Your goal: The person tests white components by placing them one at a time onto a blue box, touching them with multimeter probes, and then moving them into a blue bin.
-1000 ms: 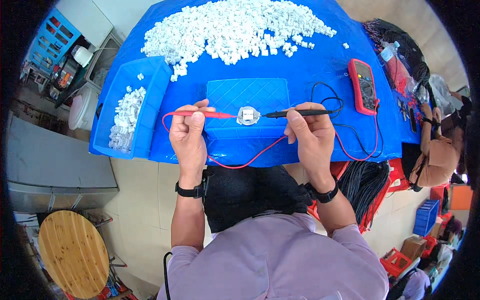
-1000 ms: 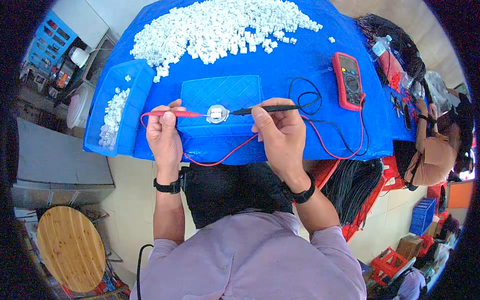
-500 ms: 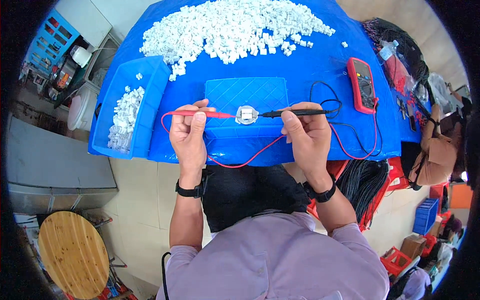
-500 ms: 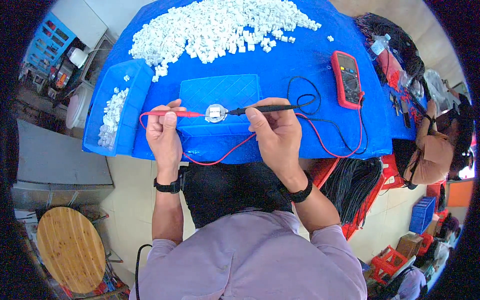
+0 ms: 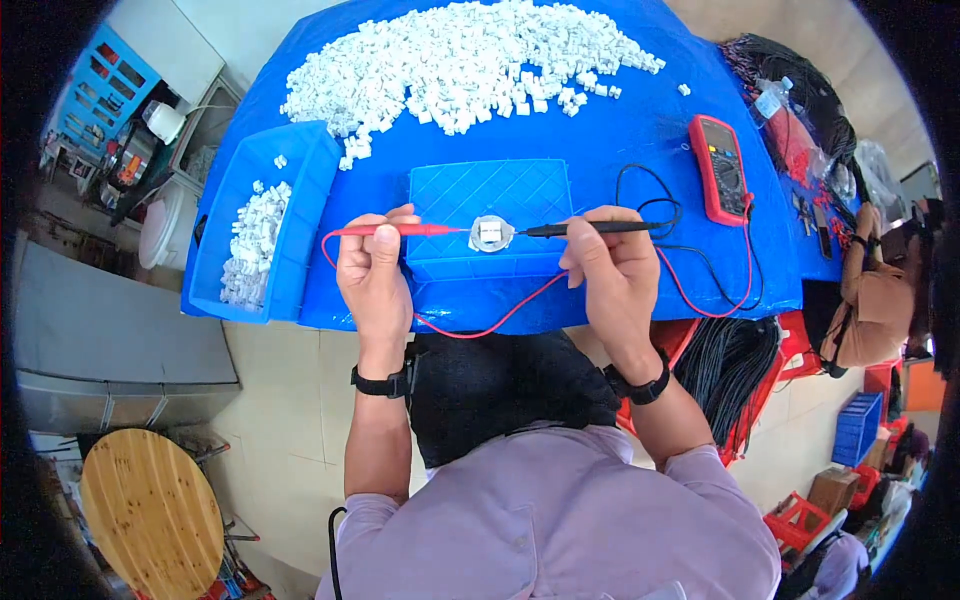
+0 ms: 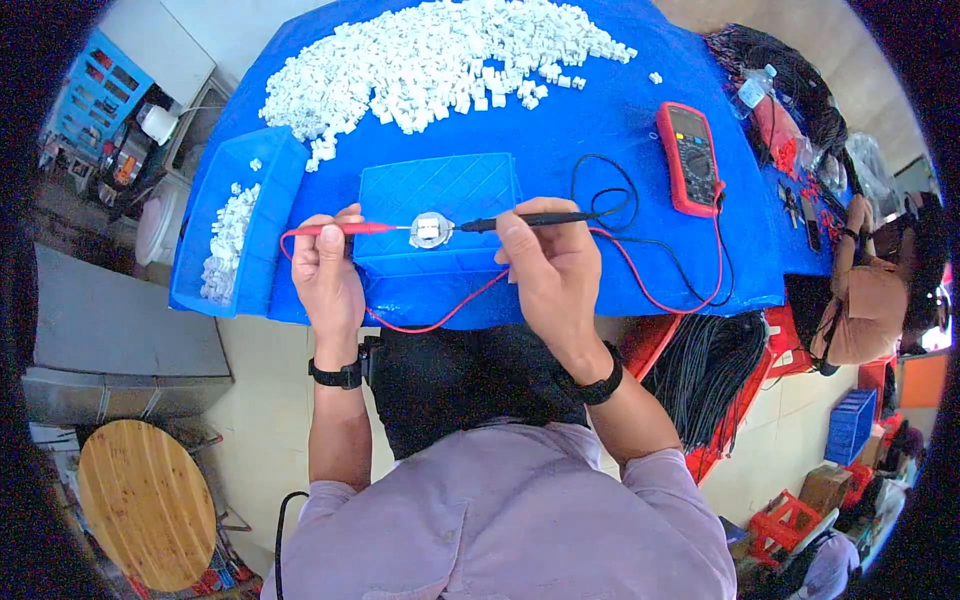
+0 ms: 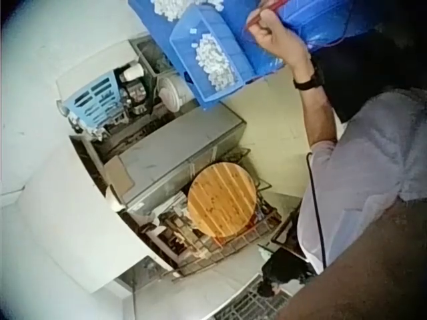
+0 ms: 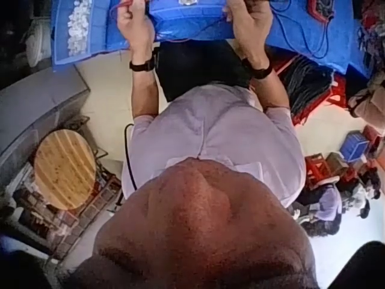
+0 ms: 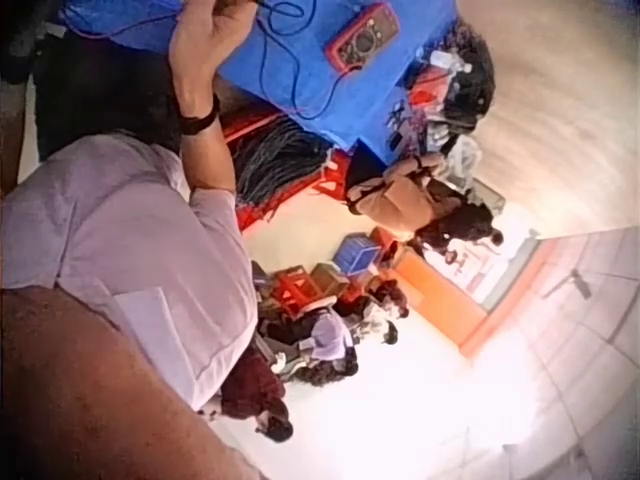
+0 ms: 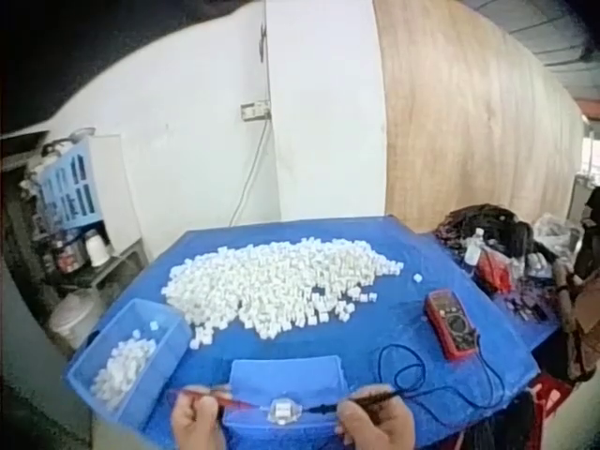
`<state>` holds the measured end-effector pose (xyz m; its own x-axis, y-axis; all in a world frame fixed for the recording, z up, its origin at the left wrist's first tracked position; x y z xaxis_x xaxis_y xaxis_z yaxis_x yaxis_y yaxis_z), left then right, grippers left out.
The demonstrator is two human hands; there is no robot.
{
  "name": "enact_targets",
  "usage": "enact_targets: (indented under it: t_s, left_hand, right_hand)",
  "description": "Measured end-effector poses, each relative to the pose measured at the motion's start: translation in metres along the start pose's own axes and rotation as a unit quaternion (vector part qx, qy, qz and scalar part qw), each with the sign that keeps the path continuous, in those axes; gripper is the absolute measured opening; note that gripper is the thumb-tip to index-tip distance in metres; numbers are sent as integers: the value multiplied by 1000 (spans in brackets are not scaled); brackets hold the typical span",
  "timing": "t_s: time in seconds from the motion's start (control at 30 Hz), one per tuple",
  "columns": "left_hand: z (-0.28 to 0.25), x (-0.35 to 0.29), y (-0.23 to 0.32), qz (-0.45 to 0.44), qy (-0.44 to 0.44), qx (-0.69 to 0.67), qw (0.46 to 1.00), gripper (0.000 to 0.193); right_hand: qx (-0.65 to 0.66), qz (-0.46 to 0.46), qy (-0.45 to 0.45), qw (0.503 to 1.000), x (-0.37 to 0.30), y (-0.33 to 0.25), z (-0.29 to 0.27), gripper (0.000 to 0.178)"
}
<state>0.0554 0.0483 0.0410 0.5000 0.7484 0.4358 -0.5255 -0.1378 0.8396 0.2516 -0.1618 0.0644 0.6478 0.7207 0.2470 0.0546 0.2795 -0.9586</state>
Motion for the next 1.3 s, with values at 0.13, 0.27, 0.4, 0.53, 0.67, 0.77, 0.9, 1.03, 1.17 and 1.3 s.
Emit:
enact_targets:
  t_s: [0.13,0.27,0.4,0.53,0.67,0.77,0.9,1.03,1.17,1.3]
  left_hand:
    - [2,1,2,6,6,-2,1000,17]
    - [4,1,3,6,5,8,1000,17]
    - [6,0,3,-3,12,24,1000,17]
    - [6,1,3,-8,13,43,999,17]
    - [7,2,2,-10,4,46,999,16]
    - [7,1,2,-16,4,40,999,15]
    - [7,0,1,-26,9,33,999,13]
    - [9,-1,3,-26,8,39,999,12]
    - [8,0,3,-25,8,35,999,12]
    - [0,0,0,-11,0,15,1000,14]
  right_hand:
    - [53,-32,-3,998,-1,3,-3,20]
    - [7,-34,3,999,-2,0,-1,20]
    - [3,-42,-6,999,-3,-2,0,21]
    - [-6,-42,-1,999,-4,-1,0,21]
    - [-8,-57,-4,998,-4,-2,1,21]
    - [-15,-51,-5,999,-4,-2,2,22]
    - [-53,-48,-20,997,-5,-3,3,18]
    - [-35,-56,-2,998,-6,-4,4,22]
    - [-54,-53,-7,997,-6,-4,4,21]
    - [13,-30,9,999,-3,-2,0,21]
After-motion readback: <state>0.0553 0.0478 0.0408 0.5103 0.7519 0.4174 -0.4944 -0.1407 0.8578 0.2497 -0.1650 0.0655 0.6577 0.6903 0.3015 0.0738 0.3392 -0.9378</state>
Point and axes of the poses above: each hand's wrist, its own x-axis towards the middle knuckle, its own z-axis out of the palm, y = z × x, the point moved 9 cm from there along x, towards the middle knuckle, and after that the axes turned 9 degrees about -y, right-handed, at the moved point
